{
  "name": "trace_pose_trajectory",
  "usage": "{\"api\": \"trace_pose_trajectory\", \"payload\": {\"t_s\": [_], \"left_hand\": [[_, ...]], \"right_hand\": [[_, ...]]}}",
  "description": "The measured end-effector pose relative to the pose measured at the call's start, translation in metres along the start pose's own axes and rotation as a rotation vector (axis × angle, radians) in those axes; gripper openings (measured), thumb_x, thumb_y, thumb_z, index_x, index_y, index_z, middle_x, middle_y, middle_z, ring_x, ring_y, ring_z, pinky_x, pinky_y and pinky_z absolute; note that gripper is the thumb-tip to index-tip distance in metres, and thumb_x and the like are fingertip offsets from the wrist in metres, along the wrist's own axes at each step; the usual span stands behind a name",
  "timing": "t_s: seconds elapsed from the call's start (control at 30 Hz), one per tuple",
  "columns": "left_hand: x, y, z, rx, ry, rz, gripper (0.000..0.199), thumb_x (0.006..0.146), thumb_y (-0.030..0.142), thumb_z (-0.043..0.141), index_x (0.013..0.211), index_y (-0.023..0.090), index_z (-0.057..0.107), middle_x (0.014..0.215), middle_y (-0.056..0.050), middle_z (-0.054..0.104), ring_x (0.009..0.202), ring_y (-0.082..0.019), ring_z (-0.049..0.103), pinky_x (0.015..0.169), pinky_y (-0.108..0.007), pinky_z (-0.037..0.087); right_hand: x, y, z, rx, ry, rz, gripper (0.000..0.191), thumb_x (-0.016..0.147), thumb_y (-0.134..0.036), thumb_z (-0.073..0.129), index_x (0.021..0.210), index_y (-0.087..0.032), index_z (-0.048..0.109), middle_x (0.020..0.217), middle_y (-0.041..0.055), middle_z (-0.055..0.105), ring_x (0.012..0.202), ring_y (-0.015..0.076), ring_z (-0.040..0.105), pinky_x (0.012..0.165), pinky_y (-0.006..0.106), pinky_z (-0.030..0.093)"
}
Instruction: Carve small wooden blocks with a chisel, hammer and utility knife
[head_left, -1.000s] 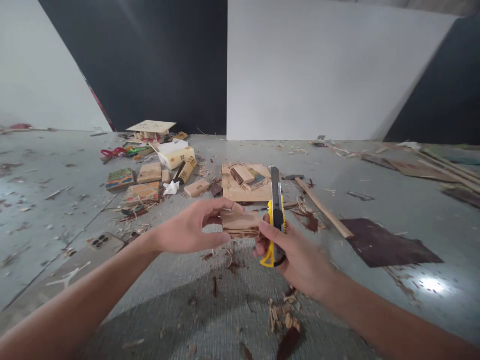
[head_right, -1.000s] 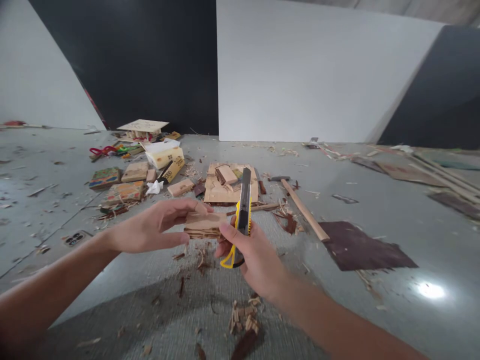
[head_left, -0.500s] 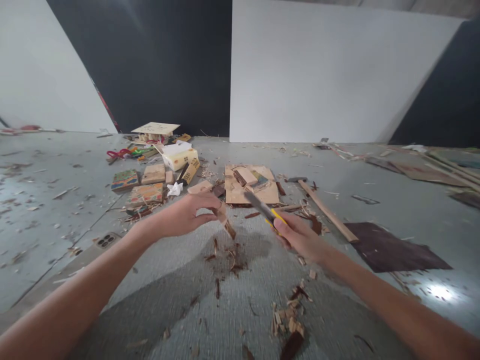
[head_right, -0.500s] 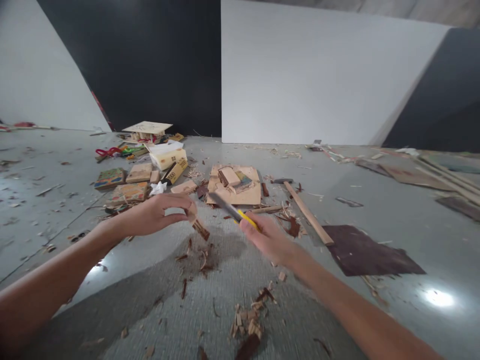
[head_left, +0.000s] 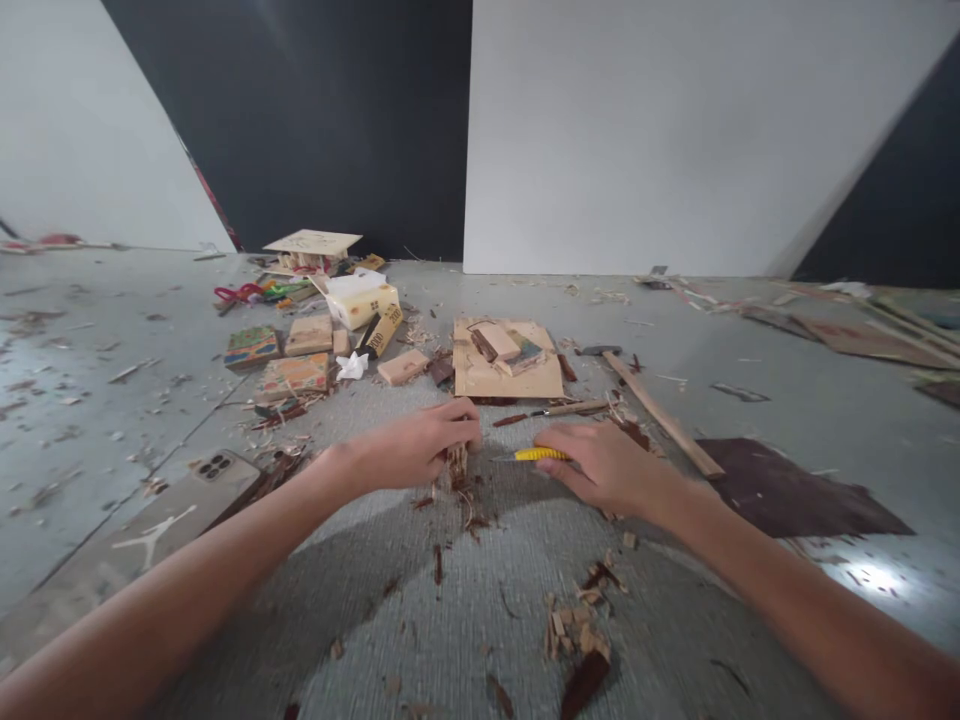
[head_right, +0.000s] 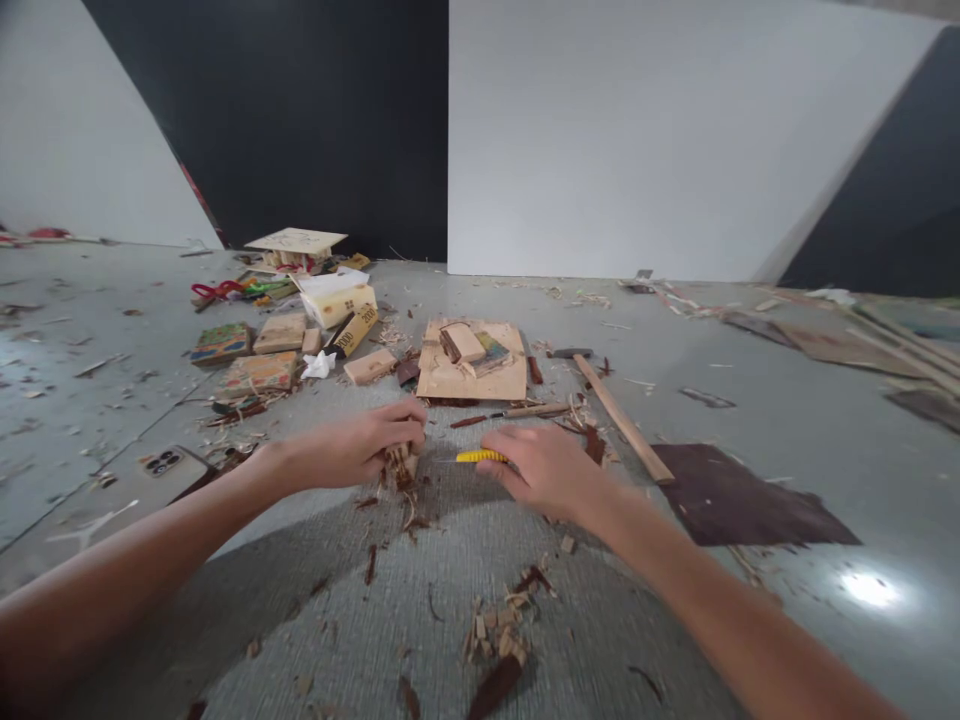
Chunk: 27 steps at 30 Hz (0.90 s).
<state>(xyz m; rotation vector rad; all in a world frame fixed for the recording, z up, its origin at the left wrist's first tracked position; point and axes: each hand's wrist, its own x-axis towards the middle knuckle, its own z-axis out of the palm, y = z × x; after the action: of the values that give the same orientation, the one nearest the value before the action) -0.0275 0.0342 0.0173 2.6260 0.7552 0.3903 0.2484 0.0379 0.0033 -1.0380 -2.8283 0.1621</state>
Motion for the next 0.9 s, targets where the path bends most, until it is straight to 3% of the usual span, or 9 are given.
{"api": "trace_pose_trajectory", "payload": {"t_s": [0.23, 0.43, 0.6, 0.73, 0.9], "left_hand": [[0.005, -0.006, 0.005, -0.018, -0.025, 0.026, 0.043, 0.060, -0.009, 0.034, 0.091, 0.019, 0.044, 0.115, -0.008, 0.045, 0.104, -0.020, 0.047, 0.089, -0.033, 0.039], [0.004, -0.005, 0.004, 0.016, -0.039, 0.006, 0.041, 0.063, -0.009, 0.033, 0.092, 0.019, 0.041, 0.115, -0.008, 0.043, 0.100, -0.019, 0.047, 0.086, -0.031, 0.039], [0.001, -0.002, 0.002, 0.108, -0.038, -0.038, 0.041, 0.064, -0.008, 0.034, 0.094, 0.019, 0.040, 0.113, -0.007, 0.044, 0.088, -0.016, 0.049, 0.077, -0.028, 0.039], [0.001, 0.002, -0.001, 0.142, -0.066, -0.065, 0.043, 0.066, -0.007, 0.035, 0.100, 0.019, 0.043, 0.114, -0.008, 0.047, 0.098, -0.019, 0.050, 0.082, -0.029, 0.040], [-0.003, 0.004, -0.016, 0.056, -0.051, -0.059, 0.033, 0.083, 0.006, 0.045, 0.111, 0.021, 0.051, 0.118, -0.005, 0.056, 0.105, -0.018, 0.055, 0.087, -0.028, 0.041]], "right_hand": [[0.002, -0.013, 0.006, -0.165, 0.015, 0.091, 0.033, 0.098, -0.037, 0.031, 0.082, -0.020, 0.055, 0.070, 0.0035, 0.065, 0.061, 0.0181, 0.056, 0.067, 0.032, 0.033], [-0.001, -0.027, 0.007, -0.318, -0.012, 0.132, 0.030, 0.097, -0.037, 0.038, 0.090, -0.020, 0.061, 0.068, 0.0031, 0.068, 0.060, 0.0195, 0.059, 0.074, 0.037, 0.033], [-0.014, -0.022, 0.003, -0.180, -0.030, 0.025, 0.033, 0.098, -0.039, 0.034, 0.088, -0.020, 0.059, 0.072, 0.0026, 0.067, 0.063, 0.0185, 0.056, 0.072, 0.034, 0.033], [-0.020, -0.011, 0.004, -0.049, 0.056, 0.024, 0.033, 0.098, -0.037, 0.031, 0.084, -0.019, 0.055, 0.069, 0.0025, 0.062, 0.060, 0.0169, 0.049, 0.070, 0.033, 0.032], [-0.019, -0.005, 0.010, -0.012, 0.073, 0.012, 0.030, 0.098, -0.035, 0.032, 0.082, -0.019, 0.052, 0.073, 0.0026, 0.060, 0.064, 0.0172, 0.047, 0.072, 0.034, 0.030]]}}
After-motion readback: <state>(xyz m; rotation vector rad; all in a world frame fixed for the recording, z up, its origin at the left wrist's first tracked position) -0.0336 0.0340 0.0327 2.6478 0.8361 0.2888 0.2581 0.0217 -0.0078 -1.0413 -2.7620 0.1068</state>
